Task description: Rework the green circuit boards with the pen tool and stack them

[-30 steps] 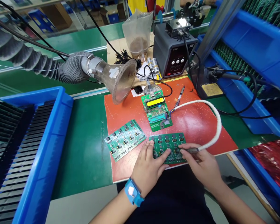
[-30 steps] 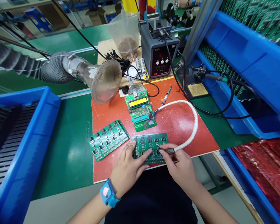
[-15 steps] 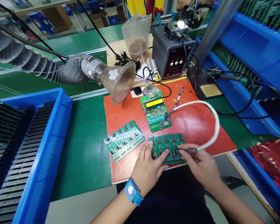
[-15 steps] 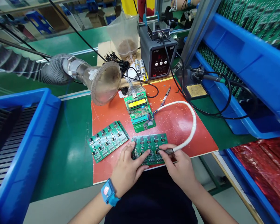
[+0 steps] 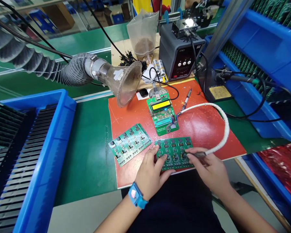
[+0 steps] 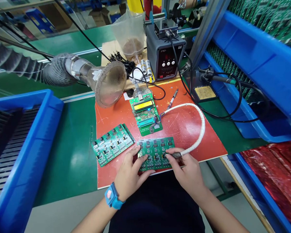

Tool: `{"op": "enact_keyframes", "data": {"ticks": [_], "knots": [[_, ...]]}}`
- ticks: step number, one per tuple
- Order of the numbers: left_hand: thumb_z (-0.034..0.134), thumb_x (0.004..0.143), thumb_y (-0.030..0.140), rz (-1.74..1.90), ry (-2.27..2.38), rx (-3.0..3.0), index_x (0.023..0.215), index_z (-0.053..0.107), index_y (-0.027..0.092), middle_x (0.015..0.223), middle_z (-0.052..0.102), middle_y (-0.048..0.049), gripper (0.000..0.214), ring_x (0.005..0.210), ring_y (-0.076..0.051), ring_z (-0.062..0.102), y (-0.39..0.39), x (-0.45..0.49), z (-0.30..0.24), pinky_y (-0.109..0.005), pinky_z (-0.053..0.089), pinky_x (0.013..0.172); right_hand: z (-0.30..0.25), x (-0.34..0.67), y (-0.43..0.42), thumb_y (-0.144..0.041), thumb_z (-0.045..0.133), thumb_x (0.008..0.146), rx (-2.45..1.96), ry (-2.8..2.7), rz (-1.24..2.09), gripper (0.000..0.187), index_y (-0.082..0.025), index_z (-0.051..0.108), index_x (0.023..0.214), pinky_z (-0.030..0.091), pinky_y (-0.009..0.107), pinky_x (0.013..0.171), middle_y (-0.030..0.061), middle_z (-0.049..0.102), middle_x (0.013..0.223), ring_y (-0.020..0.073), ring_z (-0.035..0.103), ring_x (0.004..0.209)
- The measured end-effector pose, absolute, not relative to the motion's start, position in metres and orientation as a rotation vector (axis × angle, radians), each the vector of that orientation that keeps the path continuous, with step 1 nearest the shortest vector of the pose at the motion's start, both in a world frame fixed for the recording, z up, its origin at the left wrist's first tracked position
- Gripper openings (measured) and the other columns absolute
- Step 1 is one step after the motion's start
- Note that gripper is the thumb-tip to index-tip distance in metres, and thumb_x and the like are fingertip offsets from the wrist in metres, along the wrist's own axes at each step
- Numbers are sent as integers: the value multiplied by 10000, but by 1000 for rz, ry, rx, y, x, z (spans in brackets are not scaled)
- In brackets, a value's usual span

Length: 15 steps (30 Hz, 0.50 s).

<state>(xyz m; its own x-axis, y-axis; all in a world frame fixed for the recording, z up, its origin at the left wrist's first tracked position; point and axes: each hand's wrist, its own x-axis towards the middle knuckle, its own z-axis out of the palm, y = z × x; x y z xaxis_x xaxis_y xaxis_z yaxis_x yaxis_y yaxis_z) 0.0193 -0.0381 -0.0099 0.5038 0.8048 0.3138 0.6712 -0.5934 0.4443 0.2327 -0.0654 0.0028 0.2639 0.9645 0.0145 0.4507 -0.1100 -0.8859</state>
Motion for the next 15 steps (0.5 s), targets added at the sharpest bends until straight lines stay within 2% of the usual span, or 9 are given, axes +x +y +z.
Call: {"op": "enact_keyframes", "data": {"ticks": [6, 15], "knots": [[706, 815, 402, 762, 1242, 2485, 1192, 577, 151, 1305, 479, -197, 471, 1226, -349, 517, -38, 18, -12, -525, 543, 933, 4, 231, -65, -343, 636, 876, -1700, -1282, 809, 142, -218, 643, 942, 567, 253, 606, 47, 731, 929, 160, 696, 670], [709, 816, 386, 817, 1207, 2474, 1219, 560, 157, 1298, 470, -194, 486, 1236, -339, 513, -38, 18, -13, -500, 545, 942, 6, 231, -63, -360, 645, 864, -1708, -1250, 842, 171, -207, 647, 940, 566, 263, 604, 62, 734, 924, 160, 681, 648]]}}
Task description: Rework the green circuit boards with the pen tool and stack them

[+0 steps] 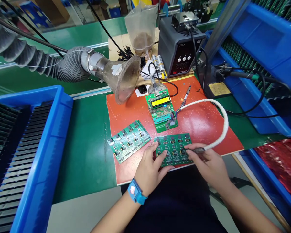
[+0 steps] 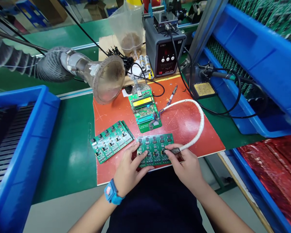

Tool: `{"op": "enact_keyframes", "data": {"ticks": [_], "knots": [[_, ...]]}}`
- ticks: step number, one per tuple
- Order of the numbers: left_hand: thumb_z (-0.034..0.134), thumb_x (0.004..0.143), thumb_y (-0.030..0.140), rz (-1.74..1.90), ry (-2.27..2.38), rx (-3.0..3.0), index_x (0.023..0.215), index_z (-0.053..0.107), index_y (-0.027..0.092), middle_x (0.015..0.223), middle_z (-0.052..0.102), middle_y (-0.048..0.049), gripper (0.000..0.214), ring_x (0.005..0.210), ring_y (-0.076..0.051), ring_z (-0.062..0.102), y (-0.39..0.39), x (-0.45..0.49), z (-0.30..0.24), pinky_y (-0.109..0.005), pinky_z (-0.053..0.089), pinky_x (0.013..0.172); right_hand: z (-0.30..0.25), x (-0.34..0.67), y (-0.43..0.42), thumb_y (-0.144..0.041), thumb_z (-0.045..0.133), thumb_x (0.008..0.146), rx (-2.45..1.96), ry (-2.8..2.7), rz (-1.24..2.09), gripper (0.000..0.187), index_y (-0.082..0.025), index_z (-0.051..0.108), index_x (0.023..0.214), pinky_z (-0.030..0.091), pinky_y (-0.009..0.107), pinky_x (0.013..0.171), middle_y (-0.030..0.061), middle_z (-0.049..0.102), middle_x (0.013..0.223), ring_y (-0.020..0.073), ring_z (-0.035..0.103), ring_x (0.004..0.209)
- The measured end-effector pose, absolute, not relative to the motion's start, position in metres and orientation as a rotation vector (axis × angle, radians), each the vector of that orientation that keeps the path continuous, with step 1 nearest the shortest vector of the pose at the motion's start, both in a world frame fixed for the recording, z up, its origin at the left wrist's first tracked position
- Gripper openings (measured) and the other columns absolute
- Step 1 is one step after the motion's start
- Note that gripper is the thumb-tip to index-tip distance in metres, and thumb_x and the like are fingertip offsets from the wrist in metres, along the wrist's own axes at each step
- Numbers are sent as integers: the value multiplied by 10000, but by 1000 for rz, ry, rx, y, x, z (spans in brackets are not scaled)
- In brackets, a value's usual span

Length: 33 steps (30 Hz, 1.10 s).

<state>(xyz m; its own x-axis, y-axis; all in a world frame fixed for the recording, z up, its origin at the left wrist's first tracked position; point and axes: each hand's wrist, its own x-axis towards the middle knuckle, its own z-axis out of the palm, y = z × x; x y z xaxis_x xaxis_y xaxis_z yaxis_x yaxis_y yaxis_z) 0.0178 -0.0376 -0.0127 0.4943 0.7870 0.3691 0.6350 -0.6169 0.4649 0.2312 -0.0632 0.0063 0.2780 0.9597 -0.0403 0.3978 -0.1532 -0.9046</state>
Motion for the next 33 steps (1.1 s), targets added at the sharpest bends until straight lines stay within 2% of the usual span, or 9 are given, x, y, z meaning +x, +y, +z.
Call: {"op": "enact_keyframes", "data": {"ticks": [6, 14, 26, 33], "knots": [[728, 798, 406, 821, 1227, 2435, 1194, 563, 170, 1271, 501, -177, 490, 1212, -334, 542, -36, 19, -12, -500, 550, 937, 16, 229, -62, -375, 656, 854, -1713, -1217, 857, 199, -197, 658, 941, 560, 259, 548, 70, 735, 904, 159, 667, 607], [746, 780, 402, 809, 1242, 2425, 1171, 578, 163, 1272, 509, -180, 487, 1197, -341, 554, -36, 18, -11, -505, 560, 911, 8, 214, -64, -356, 633, 881, -1639, -1220, 880, 168, -210, 638, 963, 588, 295, 630, 71, 727, 978, 159, 680, 645], [749, 777, 400, 809, 1228, 2424, 1169, 581, 151, 1271, 510, -186, 494, 1203, -340, 547, -36, 19, -11, -506, 553, 923, 7, 214, -64, -349, 626, 889, -1691, -1355, 806, 143, -227, 660, 956, 581, 304, 677, 50, 738, 973, 194, 707, 772], [740, 786, 404, 803, 1237, 2402, 1180, 572, 165, 1288, 505, -183, 490, 1212, -336, 542, -36, 19, -10, -510, 547, 936, 10, 212, -59, -326, 624, 878, -1697, -1432, 685, 124, -220, 683, 904, 570, 277, 594, 45, 752, 908, 183, 705, 687]]}}
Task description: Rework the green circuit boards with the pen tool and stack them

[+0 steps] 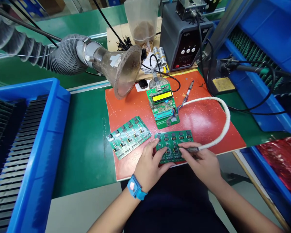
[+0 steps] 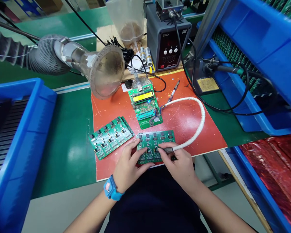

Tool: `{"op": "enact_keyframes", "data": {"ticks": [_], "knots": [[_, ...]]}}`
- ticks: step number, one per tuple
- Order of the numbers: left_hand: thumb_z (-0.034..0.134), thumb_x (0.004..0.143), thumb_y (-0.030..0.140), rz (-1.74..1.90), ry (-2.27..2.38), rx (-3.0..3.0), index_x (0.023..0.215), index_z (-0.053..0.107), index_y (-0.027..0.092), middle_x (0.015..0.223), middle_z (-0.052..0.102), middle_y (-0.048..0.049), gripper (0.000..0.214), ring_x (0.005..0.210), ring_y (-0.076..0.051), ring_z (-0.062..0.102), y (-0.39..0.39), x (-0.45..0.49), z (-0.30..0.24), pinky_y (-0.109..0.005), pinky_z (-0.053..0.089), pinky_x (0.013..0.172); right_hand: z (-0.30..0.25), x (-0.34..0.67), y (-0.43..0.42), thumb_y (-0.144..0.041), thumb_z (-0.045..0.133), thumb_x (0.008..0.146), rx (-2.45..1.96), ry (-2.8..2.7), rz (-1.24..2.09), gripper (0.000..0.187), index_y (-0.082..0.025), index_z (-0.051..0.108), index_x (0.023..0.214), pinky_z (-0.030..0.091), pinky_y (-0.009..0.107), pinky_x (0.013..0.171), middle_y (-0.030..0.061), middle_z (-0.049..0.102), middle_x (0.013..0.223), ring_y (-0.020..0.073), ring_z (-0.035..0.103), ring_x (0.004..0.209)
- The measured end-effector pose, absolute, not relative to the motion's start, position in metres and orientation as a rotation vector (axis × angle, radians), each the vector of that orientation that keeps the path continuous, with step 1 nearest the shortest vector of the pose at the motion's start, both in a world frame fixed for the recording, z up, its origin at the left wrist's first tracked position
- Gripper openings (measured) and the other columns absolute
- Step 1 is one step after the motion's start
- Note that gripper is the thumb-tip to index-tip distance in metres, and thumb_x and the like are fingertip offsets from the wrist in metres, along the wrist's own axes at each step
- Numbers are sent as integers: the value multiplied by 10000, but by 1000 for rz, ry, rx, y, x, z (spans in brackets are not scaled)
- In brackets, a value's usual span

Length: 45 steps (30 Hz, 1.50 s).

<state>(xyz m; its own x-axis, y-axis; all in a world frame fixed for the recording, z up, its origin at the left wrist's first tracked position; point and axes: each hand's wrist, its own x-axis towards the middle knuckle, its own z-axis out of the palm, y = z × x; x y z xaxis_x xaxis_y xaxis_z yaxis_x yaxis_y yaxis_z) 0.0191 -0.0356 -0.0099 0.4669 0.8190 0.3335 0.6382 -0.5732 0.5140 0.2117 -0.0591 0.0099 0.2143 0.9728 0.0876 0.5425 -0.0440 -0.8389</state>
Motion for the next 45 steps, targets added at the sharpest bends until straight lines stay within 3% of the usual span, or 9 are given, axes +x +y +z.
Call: {"op": "enact_keyframes", "data": {"ticks": [6, 22, 30, 37, 45], "knots": [[744, 779, 409, 796, 1240, 2390, 1167, 589, 164, 1271, 516, -178, 484, 1211, -336, 542, -35, 19, -9, -512, 539, 948, 11, 211, -58, -319, 619, 869, -1740, -1435, 657, 119, -218, 678, 852, 552, 261, 549, 29, 755, 843, 150, 672, 566], [735, 788, 421, 776, 1240, 2369, 1177, 562, 185, 1291, 499, -167, 486, 1237, -323, 523, -36, 19, -9, -504, 525, 974, 11, 212, -60, -314, 624, 884, -1684, -1418, 722, 106, -217, 666, 891, 566, 267, 578, 36, 746, 907, 173, 699, 678], [781, 748, 395, 832, 1266, 2276, 1288, 440, 167, 1294, 538, -175, 678, 1236, -314, 533, -37, 20, -8, -517, 509, 995, 11, 212, -60, -312, 625, 884, -1692, -1424, 708, 102, -221, 671, 889, 559, 268, 577, 36, 748, 906, 187, 708, 715], [847, 668, 368, 866, 1276, 2232, 1192, 476, 153, 1283, 571, -184, 677, 1216, -315, 563, -37, 21, -10, -504, 525, 982, 10, 213, -61, -343, 624, 882, -1741, -1420, 703, 126, -230, 676, 902, 565, 302, 638, 40, 749, 915, 197, 706, 717], [855, 655, 353, 878, 1273, 2267, 1067, 527, 148, 1261, 581, -204, 566, 1185, -337, 586, -36, 20, -11, -506, 551, 944, 4, 213, -61, -316, 633, 881, -1651, -1385, 763, 103, -219, 659, 901, 560, 270, 563, 33, 740, 901, 149, 672, 574]]}}
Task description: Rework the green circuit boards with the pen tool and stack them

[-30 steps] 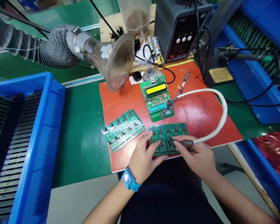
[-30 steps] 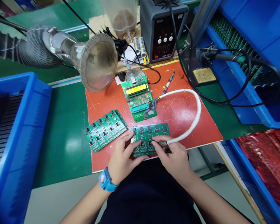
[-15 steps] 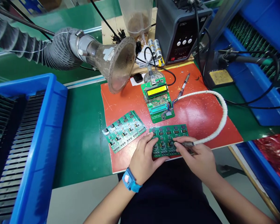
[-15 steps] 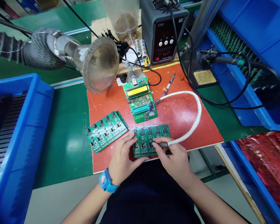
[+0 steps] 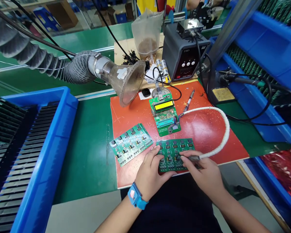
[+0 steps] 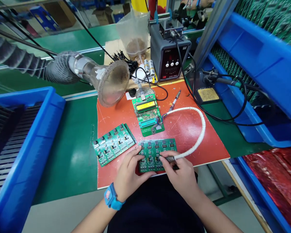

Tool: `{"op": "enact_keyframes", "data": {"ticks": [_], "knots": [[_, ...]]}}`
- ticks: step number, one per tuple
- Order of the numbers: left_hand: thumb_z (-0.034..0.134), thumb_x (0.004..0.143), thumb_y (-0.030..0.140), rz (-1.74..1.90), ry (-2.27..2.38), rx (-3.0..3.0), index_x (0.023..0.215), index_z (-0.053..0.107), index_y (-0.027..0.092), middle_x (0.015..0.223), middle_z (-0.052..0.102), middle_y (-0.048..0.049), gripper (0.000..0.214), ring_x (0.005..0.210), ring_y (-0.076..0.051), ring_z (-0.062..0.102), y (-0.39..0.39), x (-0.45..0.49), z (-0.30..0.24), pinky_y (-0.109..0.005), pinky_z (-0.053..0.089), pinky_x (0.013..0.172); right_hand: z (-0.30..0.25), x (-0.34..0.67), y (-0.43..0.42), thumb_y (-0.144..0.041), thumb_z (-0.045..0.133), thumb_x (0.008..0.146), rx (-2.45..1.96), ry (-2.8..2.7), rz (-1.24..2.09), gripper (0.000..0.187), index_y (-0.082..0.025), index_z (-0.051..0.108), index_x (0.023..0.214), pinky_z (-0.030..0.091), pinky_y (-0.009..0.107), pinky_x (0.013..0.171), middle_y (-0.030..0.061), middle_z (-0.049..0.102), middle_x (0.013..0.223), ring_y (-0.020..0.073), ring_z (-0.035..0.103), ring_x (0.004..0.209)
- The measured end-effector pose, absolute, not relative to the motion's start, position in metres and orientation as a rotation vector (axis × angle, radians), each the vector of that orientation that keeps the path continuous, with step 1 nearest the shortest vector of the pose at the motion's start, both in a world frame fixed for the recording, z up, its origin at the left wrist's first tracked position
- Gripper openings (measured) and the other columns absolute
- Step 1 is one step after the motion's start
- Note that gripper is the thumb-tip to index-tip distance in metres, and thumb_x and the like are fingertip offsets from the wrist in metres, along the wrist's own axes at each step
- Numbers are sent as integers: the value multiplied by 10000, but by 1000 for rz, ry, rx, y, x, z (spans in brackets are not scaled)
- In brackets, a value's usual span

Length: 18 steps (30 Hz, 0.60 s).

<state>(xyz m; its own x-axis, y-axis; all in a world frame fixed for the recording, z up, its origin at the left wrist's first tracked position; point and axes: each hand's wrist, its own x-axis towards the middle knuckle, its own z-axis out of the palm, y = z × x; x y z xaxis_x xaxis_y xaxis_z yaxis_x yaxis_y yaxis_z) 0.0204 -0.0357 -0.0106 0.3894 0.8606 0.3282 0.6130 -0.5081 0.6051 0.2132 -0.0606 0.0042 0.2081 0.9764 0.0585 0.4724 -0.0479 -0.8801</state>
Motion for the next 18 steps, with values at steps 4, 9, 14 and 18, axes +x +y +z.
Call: {"op": "enact_keyframes", "data": {"ticks": [4, 9, 14, 18], "knots": [[853, 657, 351, 887, 1272, 2267, 1066, 522, 157, 1259, 585, -197, 560, 1177, -334, 591, -35, 21, -9, -498, 559, 935, 2, 213, -60, -313, 638, 881, -1621, -1387, 752, 100, -217, 658, 905, 563, 264, 570, 30, 741, 901, 145, 672, 575], [858, 648, 372, 807, 1321, 2314, 1248, 464, 134, 1269, 581, -196, 756, 1169, -335, 593, -36, 22, -8, -503, 550, 949, 2, 212, -60, -303, 638, 882, -1620, -1392, 733, 91, -217, 657, 903, 560, 262, 562, 31, 739, 893, 146, 670, 573], [845, 660, 389, 676, 1341, 2432, 1324, 418, 103, 1321, 540, -221, 839, 1204, -352, 564, -36, 22, 0, -502, 539, 959, 3, 212, -59, -280, 631, 882, -1627, -1421, 683, 68, -216, 652, 876, 548, 245, 547, 24, 738, 857, 140, 667, 565], [859, 615, 441, 494, 1334, 2500, 1234, 483, 98, 1425, 449, -241, 801, 1220, -379, 538, -28, 25, 11, -499, 530, 962, 2, 212, -59, -285, 636, 878, -1641, -1430, 661, 73, -217, 655, 864, 552, 249, 566, 17, 737, 840, 143, 676, 574]]}}
